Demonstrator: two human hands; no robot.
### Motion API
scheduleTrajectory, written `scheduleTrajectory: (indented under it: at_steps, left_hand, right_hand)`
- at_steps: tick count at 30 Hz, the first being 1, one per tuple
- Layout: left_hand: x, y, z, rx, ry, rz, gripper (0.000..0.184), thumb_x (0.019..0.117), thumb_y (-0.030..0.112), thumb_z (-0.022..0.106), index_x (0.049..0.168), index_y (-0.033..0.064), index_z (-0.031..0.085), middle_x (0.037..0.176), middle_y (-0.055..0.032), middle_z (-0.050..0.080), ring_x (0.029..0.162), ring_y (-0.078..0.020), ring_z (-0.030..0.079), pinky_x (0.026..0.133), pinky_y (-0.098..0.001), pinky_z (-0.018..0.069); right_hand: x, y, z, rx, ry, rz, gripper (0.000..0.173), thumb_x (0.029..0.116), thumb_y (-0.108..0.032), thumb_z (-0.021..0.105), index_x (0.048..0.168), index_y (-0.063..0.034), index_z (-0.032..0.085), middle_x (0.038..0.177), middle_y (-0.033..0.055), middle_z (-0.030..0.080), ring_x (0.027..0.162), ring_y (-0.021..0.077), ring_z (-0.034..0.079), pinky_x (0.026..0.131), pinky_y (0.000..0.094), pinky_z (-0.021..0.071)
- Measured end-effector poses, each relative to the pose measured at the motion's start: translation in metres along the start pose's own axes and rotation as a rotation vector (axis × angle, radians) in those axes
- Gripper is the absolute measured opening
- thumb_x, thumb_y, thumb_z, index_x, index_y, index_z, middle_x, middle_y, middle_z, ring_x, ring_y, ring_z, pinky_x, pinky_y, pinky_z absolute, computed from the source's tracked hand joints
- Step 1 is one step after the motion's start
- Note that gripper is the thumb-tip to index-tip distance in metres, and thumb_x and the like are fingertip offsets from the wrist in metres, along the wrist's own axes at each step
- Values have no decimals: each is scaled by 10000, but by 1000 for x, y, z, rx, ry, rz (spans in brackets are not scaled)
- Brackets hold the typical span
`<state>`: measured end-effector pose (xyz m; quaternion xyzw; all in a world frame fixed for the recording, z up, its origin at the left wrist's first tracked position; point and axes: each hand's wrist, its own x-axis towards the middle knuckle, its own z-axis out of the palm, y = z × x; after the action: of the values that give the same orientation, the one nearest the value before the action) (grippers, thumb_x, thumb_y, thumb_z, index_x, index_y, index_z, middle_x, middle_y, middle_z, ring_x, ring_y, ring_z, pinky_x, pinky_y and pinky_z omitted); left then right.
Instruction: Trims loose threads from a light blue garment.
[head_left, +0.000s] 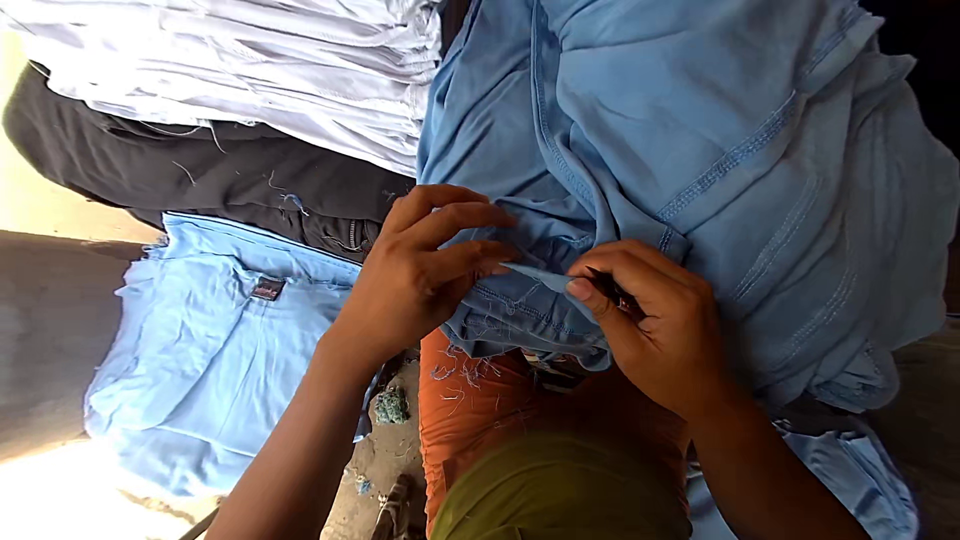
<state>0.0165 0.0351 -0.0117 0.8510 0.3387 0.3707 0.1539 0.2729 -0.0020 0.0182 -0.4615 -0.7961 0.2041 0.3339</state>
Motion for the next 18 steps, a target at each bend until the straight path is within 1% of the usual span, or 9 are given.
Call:
scheduleTrajectory:
  at_steps: [1,3,4,7,9,11,12,15,18]
  left_hand:
    - [3,1,-2,-92,20,-6,200,1034,174,605,1040,91,786,1175,-87,729,1247,-229,576,1077,-384,395]
    - [8,4,-4,-282,35,-61,206,1039,147,578,1010,30,745,1056,-51,739,1162,-129,634,1110,-341,437]
    - [10,6,-2,-381,32,-95,199,1039,127,566,1023,10,726,1039,-43,722,1117,-96,647,1085,-311,468]
    - [17,15,6,-616,33,-176,162,1039,70,530,1064,-5,671,1032,-19,682,999,-51,653,917,-231,549]
    - [18,21,13,-507,84,-205,149,1030,57,549,1107,2,664,1059,-18,686,999,-41,650,907,-212,545]
    - [18,27,19,-256,193,-200,172,994,78,631,1132,2,701,1131,-86,694,1099,-137,626,977,-302,489]
    - [17,33,21,-186,258,-190,169,986,79,650,1119,1,718,1134,-113,678,1104,-169,608,966,-320,478]
    - [13,58,21,-158,356,-198,220,977,168,685,1128,14,731,1073,-81,644,955,-64,623,817,-181,535]
    - [14,71,23,-168,324,-237,290,914,228,783,1118,23,755,1054,-74,660,880,-41,629,728,-151,540]
  right_hand:
    - [1,1,-2,109,19,37,195,1031,-149,565,1051,-11,701,934,14,650,779,-20,577,669,109,478]
    - [2,2,-4,288,57,112,190,1058,-154,529,1044,-27,669,825,-56,594,691,-72,529,616,77,445]
    - [3,2,-5,356,59,139,188,1065,-158,512,1047,-47,663,796,-80,581,664,-80,517,596,75,436]
    - [6,3,-5,544,-21,189,185,1064,-203,516,1072,-100,669,765,-127,552,600,-96,459,531,62,377]
    - [6,4,-4,640,-32,217,143,1043,-176,547,1018,-112,673,752,-121,551,580,-86,451,511,66,366]
    - [4,5,-2,659,10,217,140,1039,-145,544,1012,-103,675,757,-109,557,574,-79,455,504,68,368]
    - [3,4,-2,632,28,202,145,1037,-132,544,1022,-82,680,779,-97,564,585,-75,459,510,70,374]
    - [2,3,1,530,61,136,161,1028,-119,554,1031,-31,689,815,-71,568,635,-67,480,555,78,402]
    - [0,1,5,497,91,88,157,1025,-112,569,1039,-3,681,818,-54,560,659,-58,493,572,80,417]
